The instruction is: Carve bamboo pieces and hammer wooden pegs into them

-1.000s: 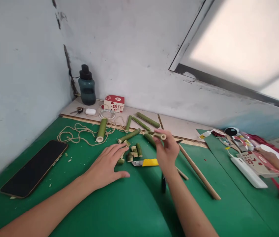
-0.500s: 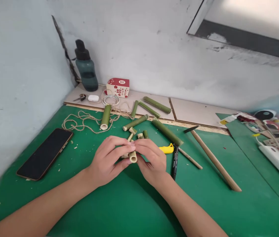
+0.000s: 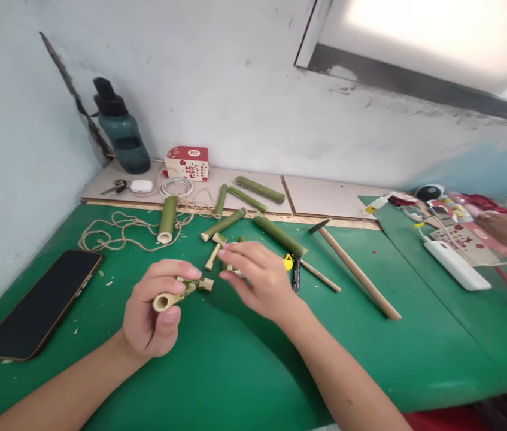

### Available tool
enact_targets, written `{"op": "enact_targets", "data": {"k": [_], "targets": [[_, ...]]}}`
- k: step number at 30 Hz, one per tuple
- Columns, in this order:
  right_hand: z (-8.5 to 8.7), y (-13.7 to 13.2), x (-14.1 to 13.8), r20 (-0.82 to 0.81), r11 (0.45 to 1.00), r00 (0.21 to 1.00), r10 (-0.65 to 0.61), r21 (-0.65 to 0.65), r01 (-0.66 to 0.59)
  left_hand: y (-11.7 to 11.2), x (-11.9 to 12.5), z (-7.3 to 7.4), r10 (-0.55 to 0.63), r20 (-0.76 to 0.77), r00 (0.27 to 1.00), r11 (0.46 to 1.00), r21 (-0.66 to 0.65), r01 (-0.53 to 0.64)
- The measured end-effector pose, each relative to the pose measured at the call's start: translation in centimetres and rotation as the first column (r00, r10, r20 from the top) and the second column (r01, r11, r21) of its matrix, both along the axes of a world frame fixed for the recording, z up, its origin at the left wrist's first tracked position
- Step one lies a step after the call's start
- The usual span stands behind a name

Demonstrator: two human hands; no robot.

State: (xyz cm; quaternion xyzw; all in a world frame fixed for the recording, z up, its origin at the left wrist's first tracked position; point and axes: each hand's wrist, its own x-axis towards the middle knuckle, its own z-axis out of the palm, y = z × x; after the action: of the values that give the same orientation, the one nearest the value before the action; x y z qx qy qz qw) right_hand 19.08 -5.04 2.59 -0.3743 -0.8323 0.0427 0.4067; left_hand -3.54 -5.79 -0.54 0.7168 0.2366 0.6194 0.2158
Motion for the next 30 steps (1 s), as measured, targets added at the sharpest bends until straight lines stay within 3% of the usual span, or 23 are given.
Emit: {"op": "enact_targets", "data": {"k": [2, 5, 8, 11, 13, 16, 20, 25, 27, 30], "targets": [[1.5, -0.2, 3.0, 0.027, 0.974, 0.976, -0.216, -0.063, 0.217, -0.3, 0.2, -0.1, -0.047, 0.098, 0.994, 0.998, -0.047, 0.052], [1.9, -2.7, 8.5, 0.166, 0.805, 0.836, -0.524, -0.226, 0.549, -0.7, 0.6, -0.1, -0.146, 0.126, 0.981, 0.984, -0.082, 0.157], [-0.4, -6.2, 13.3, 0.349, 0.656, 0.682, -0.643, -0.207, 0.725, -1.0, 1.0, 0.3, -0.205, -0.053, 0.977, 0.976, -0.078, 0.201], [-3.3, -8.5, 15.5, 0.431, 0.605, 0.638, -0.638, -0.231, 0.762, -1.3, 1.3, 0.7, -0.205, -0.236, 0.950, 0.978, -0.001, 0.210], [-4.3, -9.1, 15.4, 0.434, 0.589, 0.630, -0.644, -0.243, 0.771, -1.4, 1.5, 0.7, -0.191, -0.302, 0.934, 0.976, 0.040, 0.212], [-4.2, -9.5, 14.5, 0.423, 0.556, 0.611, -0.669, -0.261, 0.789, -1.1, 1.7, 0.5, -0.159, -0.334, 0.929, 0.982, 0.044, 0.184], [-1.9, -10.5, 13.6, 0.275, 0.522, 0.591, -0.758, -0.289, 0.803, -0.2, 1.7, 0.1, -0.148, -0.306, 0.940, 0.989, -0.022, 0.148], [2.1, -10.4, 11.7, -0.048, 0.520, 0.519, -0.854, -0.121, 0.845, 0.1, 1.4, 0.1, -0.098, -0.297, 0.950, 0.994, -0.084, 0.076], [3.6, -10.3, 9.8, -0.229, 0.553, 0.518, -0.824, -0.128, 0.823, 0.0, 1.3, 0.3, -0.092, -0.331, 0.939, 0.991, -0.119, 0.055], [5.5, -10.7, 5.4, -0.432, 0.679, 0.568, -0.701, -0.161, 0.716, 0.1, 1.2, 0.5, -0.084, -0.379, 0.922, 0.993, -0.109, 0.046]]}}
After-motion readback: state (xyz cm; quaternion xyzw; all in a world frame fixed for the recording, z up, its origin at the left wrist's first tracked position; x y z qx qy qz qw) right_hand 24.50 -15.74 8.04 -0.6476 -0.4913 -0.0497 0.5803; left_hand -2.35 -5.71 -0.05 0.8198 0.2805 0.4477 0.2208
